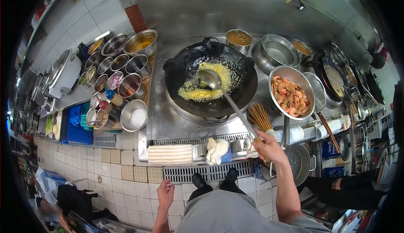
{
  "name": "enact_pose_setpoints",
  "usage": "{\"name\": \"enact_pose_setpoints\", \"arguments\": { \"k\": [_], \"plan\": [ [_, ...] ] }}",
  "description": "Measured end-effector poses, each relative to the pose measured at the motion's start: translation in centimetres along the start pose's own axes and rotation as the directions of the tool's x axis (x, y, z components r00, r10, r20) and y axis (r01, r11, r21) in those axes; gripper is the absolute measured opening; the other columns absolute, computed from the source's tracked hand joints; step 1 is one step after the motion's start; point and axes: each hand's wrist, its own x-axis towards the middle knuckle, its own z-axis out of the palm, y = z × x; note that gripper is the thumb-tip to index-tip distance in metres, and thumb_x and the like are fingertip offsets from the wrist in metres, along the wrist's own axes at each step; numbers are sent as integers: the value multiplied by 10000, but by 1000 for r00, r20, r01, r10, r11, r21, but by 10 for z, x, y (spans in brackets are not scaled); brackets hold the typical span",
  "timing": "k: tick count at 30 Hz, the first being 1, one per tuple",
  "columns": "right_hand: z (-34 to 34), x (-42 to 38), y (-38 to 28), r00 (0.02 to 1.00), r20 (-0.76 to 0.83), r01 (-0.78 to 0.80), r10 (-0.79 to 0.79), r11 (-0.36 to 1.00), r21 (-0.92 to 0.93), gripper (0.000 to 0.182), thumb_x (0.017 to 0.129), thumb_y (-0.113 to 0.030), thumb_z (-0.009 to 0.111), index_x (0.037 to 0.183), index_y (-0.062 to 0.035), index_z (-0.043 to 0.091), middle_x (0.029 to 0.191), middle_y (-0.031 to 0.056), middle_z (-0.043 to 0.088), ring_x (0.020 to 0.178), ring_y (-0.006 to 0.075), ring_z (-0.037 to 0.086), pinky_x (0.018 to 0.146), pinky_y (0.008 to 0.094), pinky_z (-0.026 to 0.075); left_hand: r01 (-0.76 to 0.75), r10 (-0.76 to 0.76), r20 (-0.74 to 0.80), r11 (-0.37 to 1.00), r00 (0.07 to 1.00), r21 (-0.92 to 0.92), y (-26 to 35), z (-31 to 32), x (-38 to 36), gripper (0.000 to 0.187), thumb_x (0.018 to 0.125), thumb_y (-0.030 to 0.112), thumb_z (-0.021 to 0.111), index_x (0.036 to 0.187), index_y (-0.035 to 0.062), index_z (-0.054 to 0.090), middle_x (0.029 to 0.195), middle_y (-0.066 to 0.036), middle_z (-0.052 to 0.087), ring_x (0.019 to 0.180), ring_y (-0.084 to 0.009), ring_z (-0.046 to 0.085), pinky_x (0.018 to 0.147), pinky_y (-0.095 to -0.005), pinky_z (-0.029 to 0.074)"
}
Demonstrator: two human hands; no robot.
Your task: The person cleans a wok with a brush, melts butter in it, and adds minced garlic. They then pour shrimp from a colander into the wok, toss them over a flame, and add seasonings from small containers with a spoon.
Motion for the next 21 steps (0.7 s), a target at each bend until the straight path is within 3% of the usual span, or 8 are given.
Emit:
{"name": "enact_pose_setpoints", "arguments": {
  "k": [2, 6, 9, 12, 16, 18, 21],
  "plan": [
    [-1, 29, -2, 984, 9, 179, -178, 983, -43, 599, 897, -66, 576, 1464, -43, 386, 639, -13, 499, 411, 83, 438, 355, 242, 333, 37, -37, -4, 999, 999, 21, -2, 3, -8, 302, 858, 3, 655, 1152, -48, 605, 1040, -141, 674, 825, -156, 655, 658, -259, 522],
    [33, 75, 2, 983, -56, 181, -176, 978, 107, 579, 891, -92, 593, 1432, -13, 402, 647, -6, 514, 422, 82, 436, 368, 250, 317, -7, 3, 49, 998, 999, 67, 5, 23, -16, 304, 858, 10, 656, 1153, -44, 608, 1023, -135, 679, 821, -158, 660, 662, -270, 530],
    [34, 41, 5, 992, 121, 16, -39, 982, 187, 629, 902, -97, 603, 1480, -45, 360, 624, 0, 506, 412, 85, 441, 342, 260, 308, -28, 19, 112, 996, 994, 82, 35, 34, -13, 291, 861, 13, 654, 1144, -39, 616, 1015, -137, 680, 824, -163, 663, 675, -276, 536],
    [4, -8, 19, 991, 135, -52, 20, 970, 239, 625, 899, -75, 604, 1478, -49, 370, 619, -7, 502, 408, 82, 439, 345, 254, 313, -60, 56, 100, 997, 993, 43, 52, 39, -12, 277, 862, 14, 653, 1133, -38, 624, 1011, -139, 678, 823, -161, 664, 673, -276, 538],
    [-23, -15, 4, 998, -23, -50, 52, 996, 68, 649, 870, -60, 614, 1475, -50, 380, 609, -12, 485, 414, 84, 443, 362, 248, 334, -125, 124, 61, 992, 990, 15, 68, 45, -12, 266, 868, 15, 652, 1130, -26, 625, 959, -132, 675, 804, -162, 664, 666, -278, 541],
    [-22, 17, 1, 985, -54, 161, -164, 985, -55, 642, 875, -53, 591, 1475, -27, 363, 623, -12, 500, 414, 82, 445, 350, 238, 321, -173, 171, 71, 985, 983, 22, 74, 50, -10, 267, 870, 17, 652, 1133, -19, 624, 945, -130, 674, 801, -162, 663, 669, -279, 542],
    [7, 56, -3, 982, -72, 177, -173, 983, 47, 639, 882, -71, 594, 1474, -20, 358, 625, -12, 499, 429, 83, 447, 367, 246, 315, -167, 160, 162, 985, 974, 31, 95, 62, -8, 266, 871, 15, 653, 1135, -2, 626, 946, -134, 670, 801, -162, 661, 684, -277, 542]
  ]
}}
